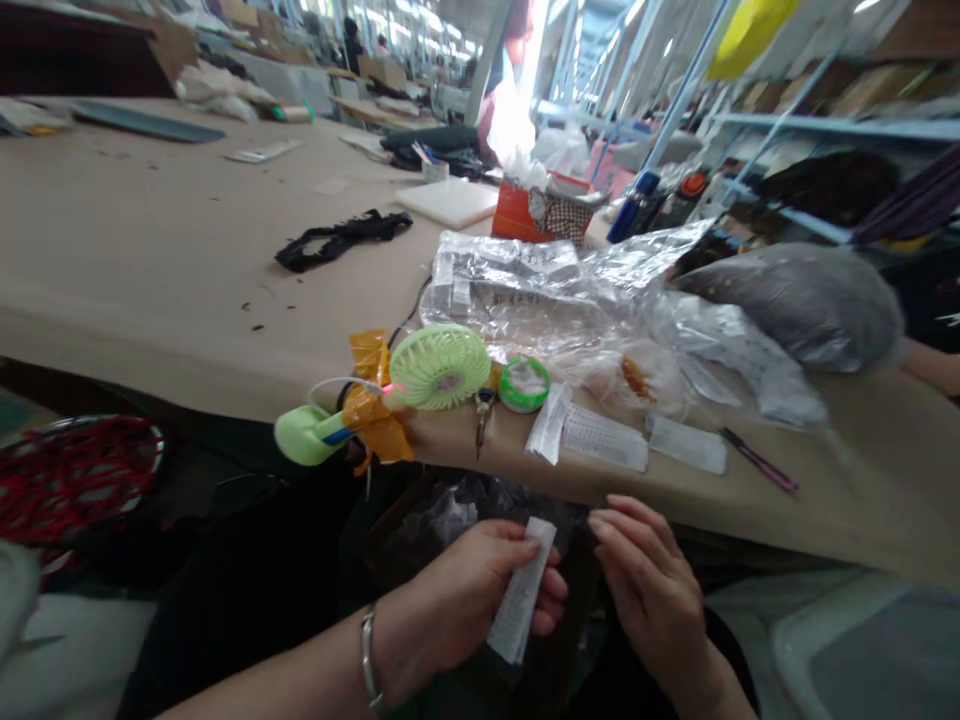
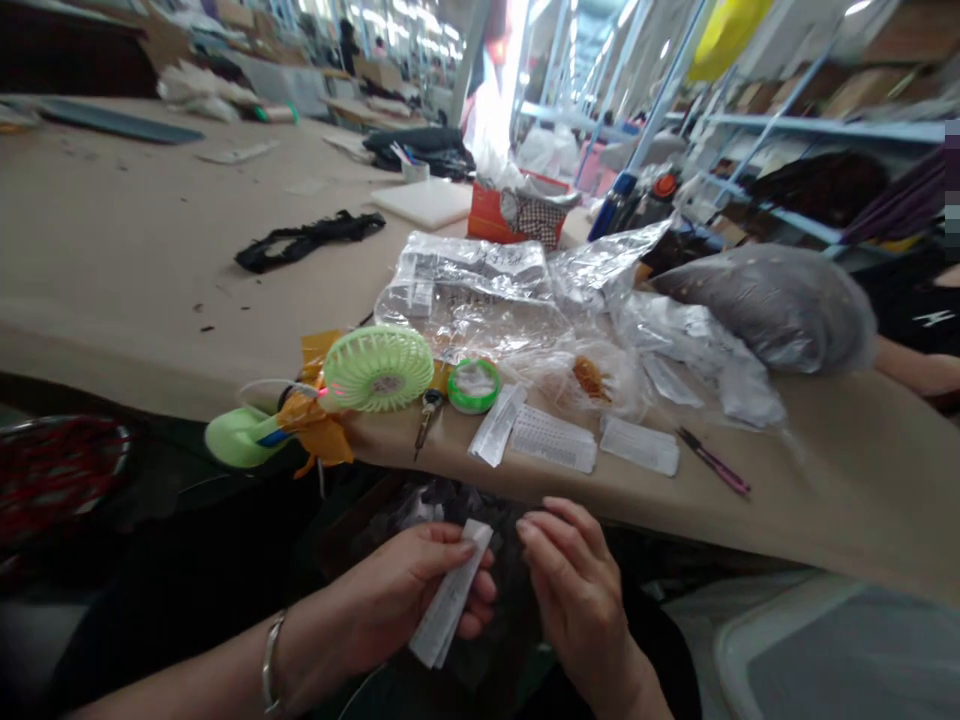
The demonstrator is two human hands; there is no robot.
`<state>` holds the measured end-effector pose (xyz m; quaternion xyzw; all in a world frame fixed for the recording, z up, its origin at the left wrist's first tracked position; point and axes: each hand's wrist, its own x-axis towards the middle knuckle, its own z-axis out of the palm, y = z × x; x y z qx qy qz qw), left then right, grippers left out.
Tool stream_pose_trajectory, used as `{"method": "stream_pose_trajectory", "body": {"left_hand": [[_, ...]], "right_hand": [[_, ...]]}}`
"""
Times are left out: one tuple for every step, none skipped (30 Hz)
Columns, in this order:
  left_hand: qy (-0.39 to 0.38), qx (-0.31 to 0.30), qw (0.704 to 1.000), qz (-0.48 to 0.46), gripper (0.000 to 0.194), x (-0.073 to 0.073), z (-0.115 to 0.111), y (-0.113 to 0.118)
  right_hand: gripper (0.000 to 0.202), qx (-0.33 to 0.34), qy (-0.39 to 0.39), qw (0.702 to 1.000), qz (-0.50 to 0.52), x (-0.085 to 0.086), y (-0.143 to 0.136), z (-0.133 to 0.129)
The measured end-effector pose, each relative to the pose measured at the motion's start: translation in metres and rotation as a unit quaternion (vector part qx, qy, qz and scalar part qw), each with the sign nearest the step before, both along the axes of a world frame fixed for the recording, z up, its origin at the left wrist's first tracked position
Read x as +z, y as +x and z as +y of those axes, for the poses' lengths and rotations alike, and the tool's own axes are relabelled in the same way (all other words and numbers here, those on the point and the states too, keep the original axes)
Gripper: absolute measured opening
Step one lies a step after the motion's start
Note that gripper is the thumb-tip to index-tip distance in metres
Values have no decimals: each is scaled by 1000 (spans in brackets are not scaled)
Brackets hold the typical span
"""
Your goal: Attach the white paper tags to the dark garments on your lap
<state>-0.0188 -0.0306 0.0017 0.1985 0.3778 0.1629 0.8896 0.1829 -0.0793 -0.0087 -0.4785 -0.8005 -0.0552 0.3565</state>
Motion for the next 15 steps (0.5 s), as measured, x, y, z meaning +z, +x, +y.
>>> {"method": "stream_pose_trajectory", "body": {"left_hand": [[3,2,1000,19,23,-1,1,0],[3,5,1000,30,22,-2,1,-1],[3,8,999,40,21,-3,2,-1],[1,9,999,45,20,-3,2,0],[-2,8,999,49,19,-3,1,0],[-3,5,999,51,19,-3,1,0],[-4,3,999,54,18,-3,0,0],[-6,2,998,56,18,-3,-1,0],[-7,1,998,59,17,-3,-1,0],[-7,1,998,60,17,-4,-1,-1],[-6,1,998,59,17,-5,-2,-1],[-5,2,998,58,18,-6,-2,-2],[-3,3,998,55,19,-8,-2,-3],[-1,6,999,51,21,-10,-2,-5],[1,8,999,47,23,-12,-3,-6]], "right_hand": [[37,-73,15,997,-15,1,13,5],[41,-146,26,988,-38,1,26,9],[49,-210,28,975,-69,1,38,14],[61,-257,20,961,-103,0,49,18],[72,-290,7,947,-136,-1,57,21],[79,-311,-8,936,-166,-3,64,24],[80,-323,-24,927,-189,-5,68,25],[77,-329,-36,921,-205,-7,71,25],[70,-331,-43,919,-212,-8,73,25],[63,-327,-46,920,-211,-8,75,24],[57,-319,-44,925,-201,-8,76,22],[50,-309,-37,932,-187,-7,77,20],[44,-298,-27,939,-172,-7,78,18],[38,-285,-17,946,-157,-6,80,16],[32,-273,-6,951,-143,-6,81,14]]}}
